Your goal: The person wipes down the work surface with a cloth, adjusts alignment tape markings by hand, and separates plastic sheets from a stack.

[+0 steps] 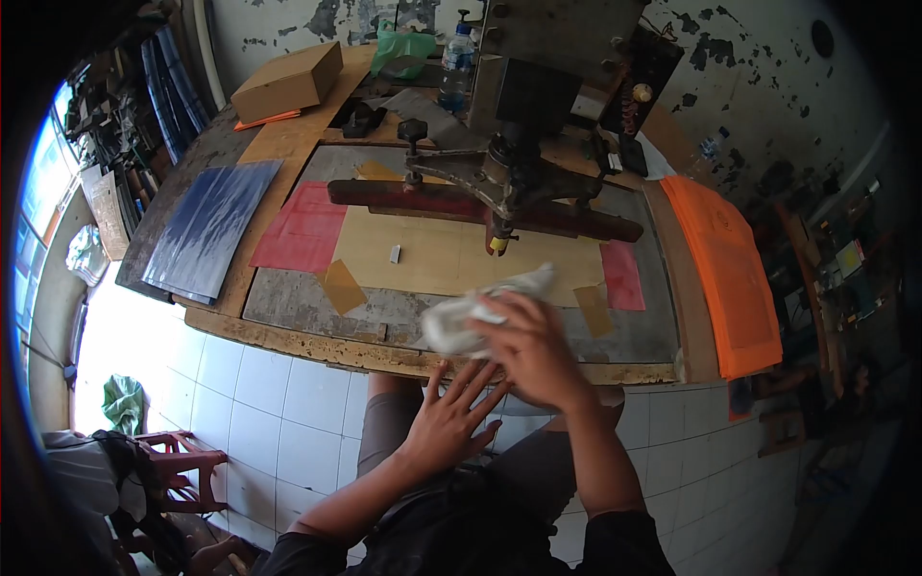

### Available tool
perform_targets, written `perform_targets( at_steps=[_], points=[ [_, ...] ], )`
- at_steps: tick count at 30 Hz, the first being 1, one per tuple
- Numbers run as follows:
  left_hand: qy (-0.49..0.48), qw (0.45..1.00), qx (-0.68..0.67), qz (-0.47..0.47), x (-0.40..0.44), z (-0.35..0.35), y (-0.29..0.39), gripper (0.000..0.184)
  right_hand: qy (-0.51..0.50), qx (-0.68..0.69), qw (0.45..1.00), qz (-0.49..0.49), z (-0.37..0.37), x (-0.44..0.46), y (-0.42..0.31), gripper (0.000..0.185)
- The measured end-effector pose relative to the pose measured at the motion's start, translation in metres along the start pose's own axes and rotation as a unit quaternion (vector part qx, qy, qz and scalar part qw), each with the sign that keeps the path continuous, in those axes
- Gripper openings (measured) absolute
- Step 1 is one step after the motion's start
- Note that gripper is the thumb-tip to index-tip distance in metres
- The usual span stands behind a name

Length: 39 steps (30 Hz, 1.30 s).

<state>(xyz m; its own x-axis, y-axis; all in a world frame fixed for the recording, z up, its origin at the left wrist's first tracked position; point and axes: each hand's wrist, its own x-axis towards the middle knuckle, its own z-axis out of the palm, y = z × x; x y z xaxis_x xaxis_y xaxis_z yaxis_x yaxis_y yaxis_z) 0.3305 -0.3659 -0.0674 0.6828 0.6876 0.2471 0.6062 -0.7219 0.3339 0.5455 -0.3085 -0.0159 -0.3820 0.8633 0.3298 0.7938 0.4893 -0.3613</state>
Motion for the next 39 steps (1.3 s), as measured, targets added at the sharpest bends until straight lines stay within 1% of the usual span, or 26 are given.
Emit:
perform_targets(
  at_steps=[2, 4, 5, 6, 7, 8, 10, 11, 12, 13, 14, 17, 20, 21, 24, 25, 27, 30, 33, 36, 37, 39],
  points=[
    [0.014, 1.000, 0.000, 0.001, 0.002, -0.005, 0.002, 0.082, 0.041, -0.014, 0.995, 0.089, -0.016, -0.017, 0.033, 0.046],
    [0.015, 1.000, 0.001, -0.001, 0.002, -0.005, 0.003, 0.082, 0.090, -0.093, 0.980, 0.153, -0.034, -0.039, 0.070, 0.045],
    [0.016, 1.000, 0.002, -0.003, 0.002, -0.005, 0.004, 0.082, 0.088, -0.138, 0.968, 0.189, -0.043, -0.051, 0.086, 0.045],
    [0.017, 1.000, 0.003, -0.003, 0.003, -0.005, 0.004, 0.082, 0.106, -0.135, 0.962, 0.213, -0.053, -0.057, 0.095, 0.044],
    [0.019, 1.000, 0.003, -0.003, 0.003, -0.005, 0.005, 0.082, 0.124, -0.131, 0.955, 0.237, -0.059, -0.063, 0.101, 0.042],
    [0.020, 1.000, 0.003, -0.002, 0.003, -0.004, 0.006, 0.082, 0.111, -0.154, 0.950, 0.248, -0.058, -0.070, 0.103, 0.040],
    [0.023, 1.000, 0.005, -0.002, 0.003, -0.004, 0.006, 0.082, 0.085, -0.197, 0.939, 0.269, -0.053, -0.074, 0.074, 0.034],
    [0.024, 1.000, 0.005, -0.004, 0.005, -0.004, 0.006, 0.082, 0.060, -0.192, 0.955, 0.218, -0.044, -0.074, 0.048, 0.030],
    [0.023, 1.000, 0.005, -0.006, 0.005, -0.004, 0.007, 0.082, 0.054, -0.139, 0.977, 0.155, -0.035, -0.073, 0.021, 0.032],
    [0.019, 1.000, 0.006, -0.008, 0.004, -0.004, 0.007, 0.081, 0.028, -0.110, 0.990, 0.081, -0.031, -0.076, -0.004, 0.039],
    [0.018, 1.000, 0.003, -0.009, 0.002, -0.001, 0.006, 0.081, -0.005, -0.098, 0.994, 0.049, -0.031, -0.074, -0.022, 0.043],
    [0.012, 1.000, 0.003, -0.014, -0.001, 0.002, 0.005, 0.081, 0.030, -0.083, 0.993, 0.076, -0.029, -0.087, 0.005, 0.041],
    [0.003, 1.000, 0.012, -0.010, 0.004, -0.009, 0.009, 0.080, 0.118, -0.143, 0.961, 0.207, -0.045, -0.098, 0.052, 0.040],
    [0.003, 1.000, 0.014, -0.009, 0.005, -0.009, 0.009, 0.080, 0.142, -0.163, 0.945, 0.244, -0.051, -0.097, 0.055, 0.040],
    [0.004, 1.000, 0.013, -0.008, 0.006, -0.009, 0.009, 0.081, 0.104, -0.193, 0.938, 0.268, -0.039, -0.098, 0.027, 0.038],
    [0.004, 1.000, 0.012, -0.010, 0.007, -0.008, 0.009, 0.081, 0.069, -0.191, 0.955, 0.217, -0.029, -0.099, 0.010, 0.037],
    [-0.007, 1.000, 0.013, -0.011, 0.006, -0.007, 0.007, 0.081, 0.053, -0.105, 0.990, 0.078, -0.021, -0.095, -0.026, 0.036],
    [-0.007, 1.000, 0.023, -0.007, 0.009, -0.012, 0.006, 0.081, 0.087, -0.094, 0.988, 0.084, -0.021, -0.105, -0.007, 0.041],
    [-0.002, 0.999, 0.039, 0.000, 0.012, -0.014, 0.006, 0.080, 0.171, -0.153, 0.948, 0.220, -0.033, -0.117, 0.042, 0.037],
    [0.007, 0.999, 0.040, 0.008, 0.018, -0.011, 0.003, 0.081, 0.174, -0.190, 0.931, 0.260, -0.044, -0.112, 0.049, 0.031],
    [0.010, 0.999, 0.038, 0.009, 0.021, -0.010, 0.002, 0.081, 0.166, -0.163, 0.941, 0.245, -0.040, -0.107, 0.040, 0.030],
    [0.016, 0.999, 0.033, 0.013, 0.029, -0.009, 0.002, 0.081, 0.112, -0.076, 0.979, 0.152, -0.032, -0.092, 0.014, 0.031]
  ],
)
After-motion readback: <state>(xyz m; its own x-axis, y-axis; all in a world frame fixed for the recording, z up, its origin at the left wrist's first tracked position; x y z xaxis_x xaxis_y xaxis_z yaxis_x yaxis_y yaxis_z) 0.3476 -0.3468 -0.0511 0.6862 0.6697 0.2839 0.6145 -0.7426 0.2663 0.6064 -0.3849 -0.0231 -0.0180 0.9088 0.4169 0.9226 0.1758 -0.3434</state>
